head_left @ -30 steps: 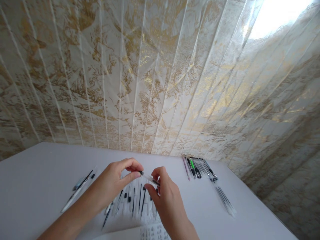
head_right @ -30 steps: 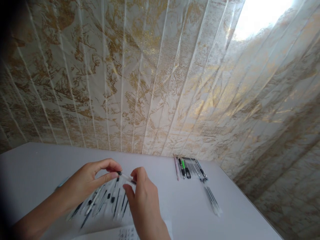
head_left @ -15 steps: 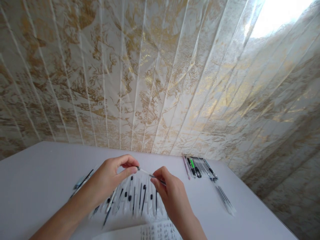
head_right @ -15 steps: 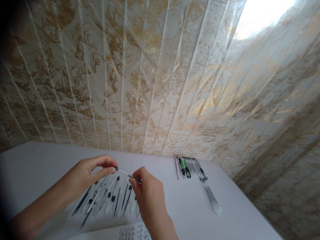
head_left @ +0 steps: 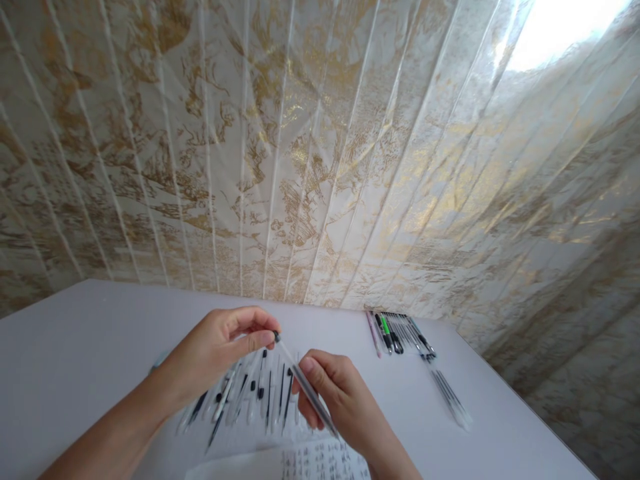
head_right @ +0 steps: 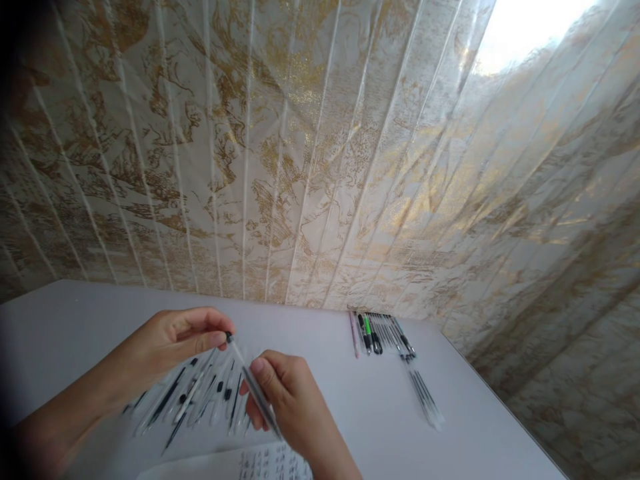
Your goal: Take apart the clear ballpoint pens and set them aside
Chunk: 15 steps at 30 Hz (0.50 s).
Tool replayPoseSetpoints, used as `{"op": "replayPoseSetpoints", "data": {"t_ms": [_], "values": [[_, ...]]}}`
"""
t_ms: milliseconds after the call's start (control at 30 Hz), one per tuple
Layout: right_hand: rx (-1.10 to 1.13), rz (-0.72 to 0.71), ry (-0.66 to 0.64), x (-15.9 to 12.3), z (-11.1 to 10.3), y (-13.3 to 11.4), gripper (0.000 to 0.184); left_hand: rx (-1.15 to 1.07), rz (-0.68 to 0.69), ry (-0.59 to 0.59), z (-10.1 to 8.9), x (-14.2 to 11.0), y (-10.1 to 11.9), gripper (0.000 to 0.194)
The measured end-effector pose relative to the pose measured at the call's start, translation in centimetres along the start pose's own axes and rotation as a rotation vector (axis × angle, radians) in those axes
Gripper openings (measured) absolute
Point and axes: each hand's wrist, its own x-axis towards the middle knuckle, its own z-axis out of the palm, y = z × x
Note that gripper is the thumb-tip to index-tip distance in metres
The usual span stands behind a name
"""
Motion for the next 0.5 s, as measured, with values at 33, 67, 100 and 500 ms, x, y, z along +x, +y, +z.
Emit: {"op": "replayPoseSetpoints", "data": {"t_ms": [33,67,100,500], "values": [[0.042,0.009,-0.029,-0.14,-0.09,-0.14,0.047,-0.01,0.004,-0.017,0.01,0.0,-0.03,0.018],[0.031,0.004,-0.04,-0.27,-0.24,-0.32,0.048,-0.015,0.007,-0.027,-0.01,0.01,-0.09,0.019],[-0.027,-0.015,-0.033,-0.4,-0.43,-0.53,0.047,-0.014,0.007,-0.027,-0.05,0.05,-0.16,0.019],[-0.222,-0.017,0.087,-0.13,-0.29,-0.61,0.034,-0.105,-0.058,-0.009,-0.84,0.13,-0.28,0.02]]}}
